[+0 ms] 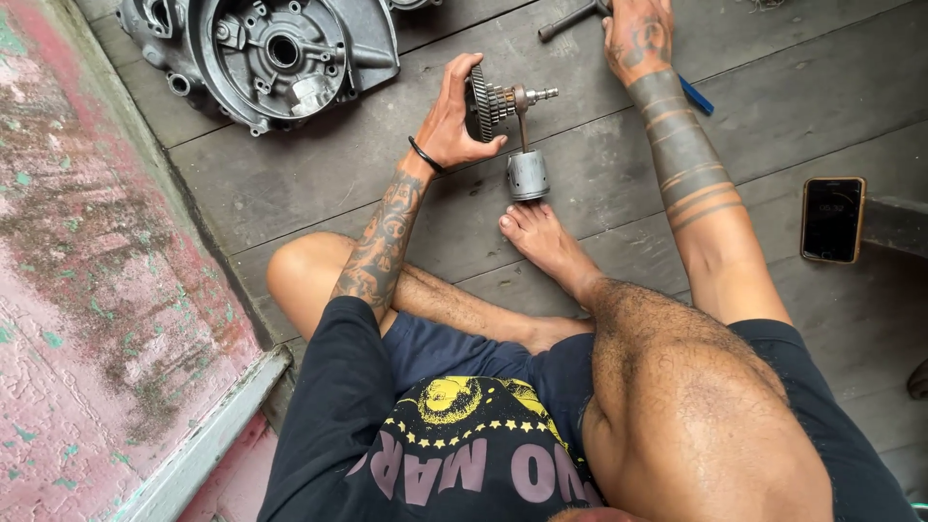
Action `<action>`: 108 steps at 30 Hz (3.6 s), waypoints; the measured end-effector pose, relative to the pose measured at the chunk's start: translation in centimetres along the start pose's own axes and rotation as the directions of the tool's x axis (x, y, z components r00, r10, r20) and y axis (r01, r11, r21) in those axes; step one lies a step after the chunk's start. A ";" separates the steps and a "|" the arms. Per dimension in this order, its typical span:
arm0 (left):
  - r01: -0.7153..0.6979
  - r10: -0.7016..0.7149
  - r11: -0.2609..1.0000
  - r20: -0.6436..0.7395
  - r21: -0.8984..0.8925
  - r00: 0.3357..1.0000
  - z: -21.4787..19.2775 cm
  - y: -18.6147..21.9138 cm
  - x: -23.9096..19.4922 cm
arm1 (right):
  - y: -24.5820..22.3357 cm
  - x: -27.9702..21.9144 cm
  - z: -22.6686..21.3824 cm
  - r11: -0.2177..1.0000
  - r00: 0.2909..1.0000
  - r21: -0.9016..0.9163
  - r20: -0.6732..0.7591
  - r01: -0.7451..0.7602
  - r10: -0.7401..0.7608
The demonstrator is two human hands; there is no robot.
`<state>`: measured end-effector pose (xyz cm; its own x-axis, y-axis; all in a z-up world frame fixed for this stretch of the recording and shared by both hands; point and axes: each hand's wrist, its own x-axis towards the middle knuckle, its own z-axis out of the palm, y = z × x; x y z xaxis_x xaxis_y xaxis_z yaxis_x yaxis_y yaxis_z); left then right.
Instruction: Cleaning a motorcycle piston and connecting rod assembly using a small brush and solvent.
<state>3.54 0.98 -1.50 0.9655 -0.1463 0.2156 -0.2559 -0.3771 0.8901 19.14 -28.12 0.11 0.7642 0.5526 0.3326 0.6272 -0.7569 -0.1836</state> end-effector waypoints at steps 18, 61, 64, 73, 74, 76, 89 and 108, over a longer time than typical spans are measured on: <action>0.003 -0.003 1.000 -0.002 0.008 1.000 0.4 -0.7 -0.1 | -6.5 -5.9 -4.3 0.631 0.932 0.695 0.178 -0.346 0.315; -0.001 0.004 0.998 -0.036 0.057 0.999 1.0 -1.3 -0.4 | -10.1 -6.5 -3.4 0.747 0.958 0.599 0.185 -0.288 0.220; 0.008 -0.006 0.999 -0.050 0.047 0.999 1.2 -1.6 -0.6 | -9.8 -7.2 -4.4 0.740 0.948 0.594 0.201 -0.317 0.246; 0.010 -0.008 0.999 -0.063 0.038 0.998 1.3 -1.6 -0.4 | -10.8 -8.2 -4.6 0.817 0.962 0.518 0.223 -0.252 0.156; 0.020 -0.017 0.999 -0.067 0.043 0.998 1.2 -1.3 -0.3 | -11.0 -7.9 -4.6 0.809 0.960 0.528 0.228 -0.260 0.160; 0.030 -0.026 0.998 -0.071 0.052 0.997 1.2 -1.0 -0.4 | -11.3 -7.2 -4.5 0.798 0.959 0.540 0.233 -0.267 0.163; 0.059 -0.052 0.996 -0.091 0.073 0.994 2.0 -2.4 -0.1 | -11.2 -5.6 -3.5 0.784 0.971 0.575 0.189 -0.232 0.148; 0.062 -0.057 0.997 -0.103 0.053 0.993 2.4 -2.7 0.0 | -12.2 -6.0 -3.7 0.783 0.969 0.582 0.225 -0.221 0.107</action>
<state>4.13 -0.19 -4.82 0.9783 -0.0298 0.2051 -0.1975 -0.4333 0.8793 6.39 -23.50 3.74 0.8410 0.5326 0.0947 0.4092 -0.5118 -0.7554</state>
